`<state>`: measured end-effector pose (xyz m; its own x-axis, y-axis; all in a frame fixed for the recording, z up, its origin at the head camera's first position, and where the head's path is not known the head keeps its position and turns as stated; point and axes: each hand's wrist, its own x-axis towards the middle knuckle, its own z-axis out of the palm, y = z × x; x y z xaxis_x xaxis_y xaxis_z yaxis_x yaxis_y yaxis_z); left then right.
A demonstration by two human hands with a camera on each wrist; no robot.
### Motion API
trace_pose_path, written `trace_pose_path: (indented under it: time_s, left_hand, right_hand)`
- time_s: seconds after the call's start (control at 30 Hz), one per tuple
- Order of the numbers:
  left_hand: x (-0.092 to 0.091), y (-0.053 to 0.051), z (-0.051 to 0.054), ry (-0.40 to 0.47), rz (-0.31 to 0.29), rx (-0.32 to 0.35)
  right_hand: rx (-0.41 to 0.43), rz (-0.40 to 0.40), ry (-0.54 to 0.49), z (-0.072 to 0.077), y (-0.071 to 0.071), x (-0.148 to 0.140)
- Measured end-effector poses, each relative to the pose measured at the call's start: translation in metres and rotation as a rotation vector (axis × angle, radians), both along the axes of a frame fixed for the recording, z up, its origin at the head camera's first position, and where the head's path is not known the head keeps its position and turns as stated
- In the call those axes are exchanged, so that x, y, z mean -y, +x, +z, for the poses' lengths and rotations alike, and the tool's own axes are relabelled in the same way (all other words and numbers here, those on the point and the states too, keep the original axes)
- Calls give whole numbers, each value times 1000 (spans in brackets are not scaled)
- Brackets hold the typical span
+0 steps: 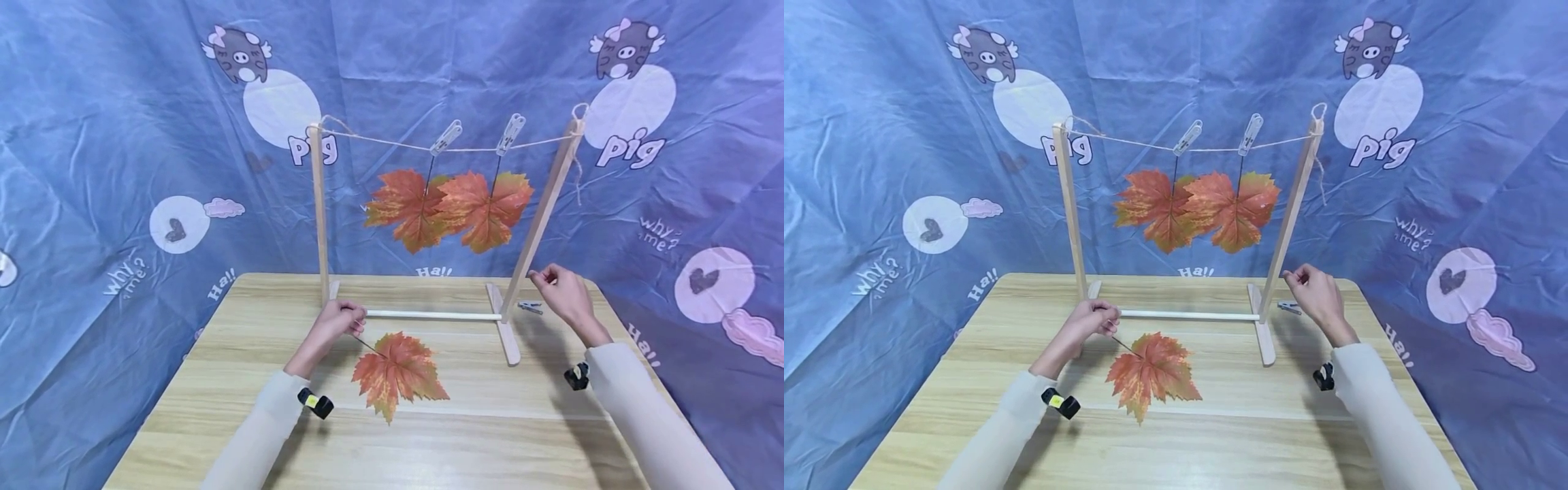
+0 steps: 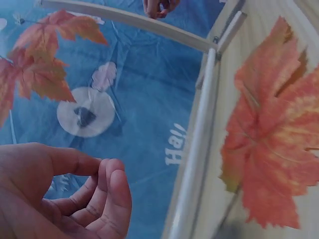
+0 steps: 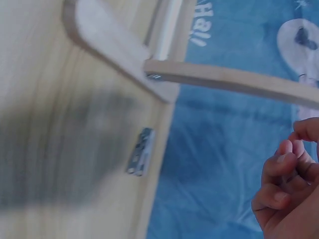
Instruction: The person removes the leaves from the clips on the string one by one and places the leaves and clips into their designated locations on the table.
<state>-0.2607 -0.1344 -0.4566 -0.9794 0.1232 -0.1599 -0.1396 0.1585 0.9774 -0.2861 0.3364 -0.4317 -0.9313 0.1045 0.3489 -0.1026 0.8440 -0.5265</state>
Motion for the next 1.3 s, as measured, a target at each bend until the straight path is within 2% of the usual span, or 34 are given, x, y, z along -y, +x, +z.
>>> trace_pose_path:
  time_s: [0.27, 0.5, 0.8, 1.03, 1.3]
  left_hand:
    - [-6, -3, 37, -16, -23, -57]
    - [-11, -3, 67, -12, -38, -131]
    - [-18, -1, 98, -3, -84, -233]
    - [-28, -1, 122, -14, -89, -303]
    - [-43, -4, 143, 7, -108, -409]
  right_hand:
    - [-95, 15, -36, 30, 9, 15]
    - [-133, 25, -86, 53, 20, 22]
    - [-179, 115, -121, 82, 29, 39]
    - [-205, 182, -164, 104, 36, 57]
    - [-223, 221, -173, 130, 36, 79]
